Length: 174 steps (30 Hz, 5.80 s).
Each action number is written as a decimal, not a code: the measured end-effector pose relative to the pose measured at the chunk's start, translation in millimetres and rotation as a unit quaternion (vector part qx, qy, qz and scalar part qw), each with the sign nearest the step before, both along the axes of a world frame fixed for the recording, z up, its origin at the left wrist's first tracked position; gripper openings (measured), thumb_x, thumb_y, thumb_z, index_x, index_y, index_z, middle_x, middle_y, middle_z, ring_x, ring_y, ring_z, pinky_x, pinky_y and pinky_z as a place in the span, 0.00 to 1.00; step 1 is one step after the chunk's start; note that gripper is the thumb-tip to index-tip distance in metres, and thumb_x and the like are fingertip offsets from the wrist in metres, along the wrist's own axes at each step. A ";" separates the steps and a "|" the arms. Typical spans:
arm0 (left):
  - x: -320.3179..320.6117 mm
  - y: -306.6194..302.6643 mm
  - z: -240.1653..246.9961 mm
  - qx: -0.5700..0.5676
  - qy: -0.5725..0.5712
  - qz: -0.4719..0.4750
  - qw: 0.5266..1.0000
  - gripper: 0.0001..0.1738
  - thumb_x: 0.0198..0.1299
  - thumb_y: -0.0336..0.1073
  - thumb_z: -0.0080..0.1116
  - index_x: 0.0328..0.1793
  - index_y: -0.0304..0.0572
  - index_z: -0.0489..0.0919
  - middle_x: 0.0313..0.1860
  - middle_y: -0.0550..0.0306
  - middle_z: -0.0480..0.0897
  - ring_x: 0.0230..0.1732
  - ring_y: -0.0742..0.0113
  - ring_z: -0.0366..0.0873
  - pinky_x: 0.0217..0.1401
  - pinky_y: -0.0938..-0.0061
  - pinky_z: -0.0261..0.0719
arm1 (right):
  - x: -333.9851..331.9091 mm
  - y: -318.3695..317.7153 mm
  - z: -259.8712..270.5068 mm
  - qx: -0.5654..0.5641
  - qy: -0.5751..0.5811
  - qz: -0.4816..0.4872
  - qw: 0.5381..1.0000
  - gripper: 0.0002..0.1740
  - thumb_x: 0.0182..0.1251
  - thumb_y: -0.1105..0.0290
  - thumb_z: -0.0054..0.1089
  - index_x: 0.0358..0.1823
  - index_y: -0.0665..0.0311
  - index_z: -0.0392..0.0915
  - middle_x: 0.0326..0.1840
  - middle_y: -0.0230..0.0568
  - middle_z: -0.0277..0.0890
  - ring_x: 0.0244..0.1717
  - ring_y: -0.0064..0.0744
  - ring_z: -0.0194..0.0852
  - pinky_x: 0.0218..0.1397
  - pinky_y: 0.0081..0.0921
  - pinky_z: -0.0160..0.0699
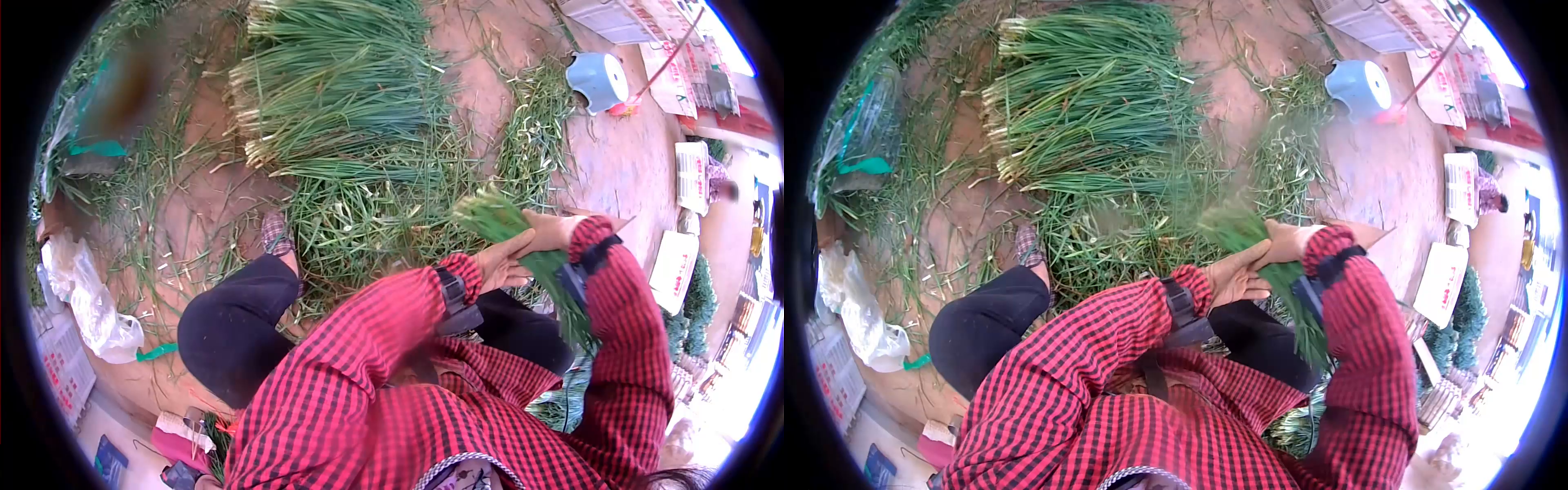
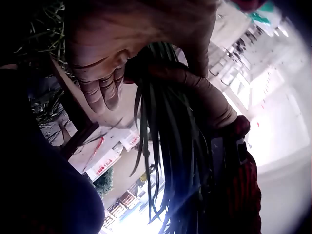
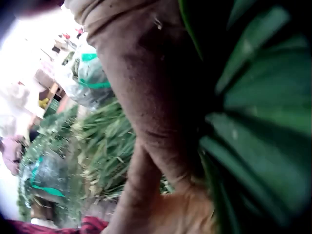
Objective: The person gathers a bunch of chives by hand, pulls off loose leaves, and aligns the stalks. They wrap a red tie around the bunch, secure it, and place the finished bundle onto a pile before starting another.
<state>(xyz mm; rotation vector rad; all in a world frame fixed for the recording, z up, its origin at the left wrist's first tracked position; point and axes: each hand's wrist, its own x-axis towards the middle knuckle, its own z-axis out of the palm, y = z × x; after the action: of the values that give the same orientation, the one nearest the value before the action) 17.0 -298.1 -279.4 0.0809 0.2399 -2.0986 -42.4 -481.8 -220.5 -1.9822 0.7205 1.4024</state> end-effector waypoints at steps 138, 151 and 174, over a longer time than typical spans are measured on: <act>85.8 365.5 229.8 -0.036 -0.575 -0.011 0.817 0.38 0.48 0.23 0.70 0.70 0.36 0.72 0.60 0.58 0.81 0.59 0.69 0.76 0.67 0.71 0.71 | -35.7 263.0 205.4 0.168 -0.588 -0.337 0.716 0.09 0.70 0.77 0.59 0.48 0.70 0.82 0.34 0.31 0.81 0.35 0.16 0.77 0.39 0.16 0.77; 102.4 412.4 204.9 0.018 -0.571 0.014 0.820 0.40 0.47 0.26 0.72 0.70 0.35 0.72 0.61 0.55 0.81 0.60 0.64 0.77 0.68 0.67 0.71 | -82.6 129.9 164.9 -0.217 -0.415 -0.230 0.853 0.22 0.67 0.68 0.66 0.60 0.67 0.77 0.37 0.35 0.82 0.32 0.21 0.80 0.36 0.19 0.79; 85.6 413.6 197.6 0.049 -0.546 0.030 0.836 0.37 0.49 0.20 0.66 0.70 0.34 0.72 0.62 0.56 0.80 0.62 0.67 0.77 0.68 0.71 0.70 | -29.8 220.1 157.3 -0.234 -0.658 -0.132 0.703 0.18 0.62 0.57 0.69 0.47 0.62 0.83 0.62 0.51 0.75 0.67 0.43 0.70 0.71 0.39 0.67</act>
<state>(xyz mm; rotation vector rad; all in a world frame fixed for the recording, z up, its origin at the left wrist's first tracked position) 102.6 115.6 -81.8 1.2666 -0.3472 -1.6638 -72.2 -261.7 -63.2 -2.4263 0.5774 -0.5967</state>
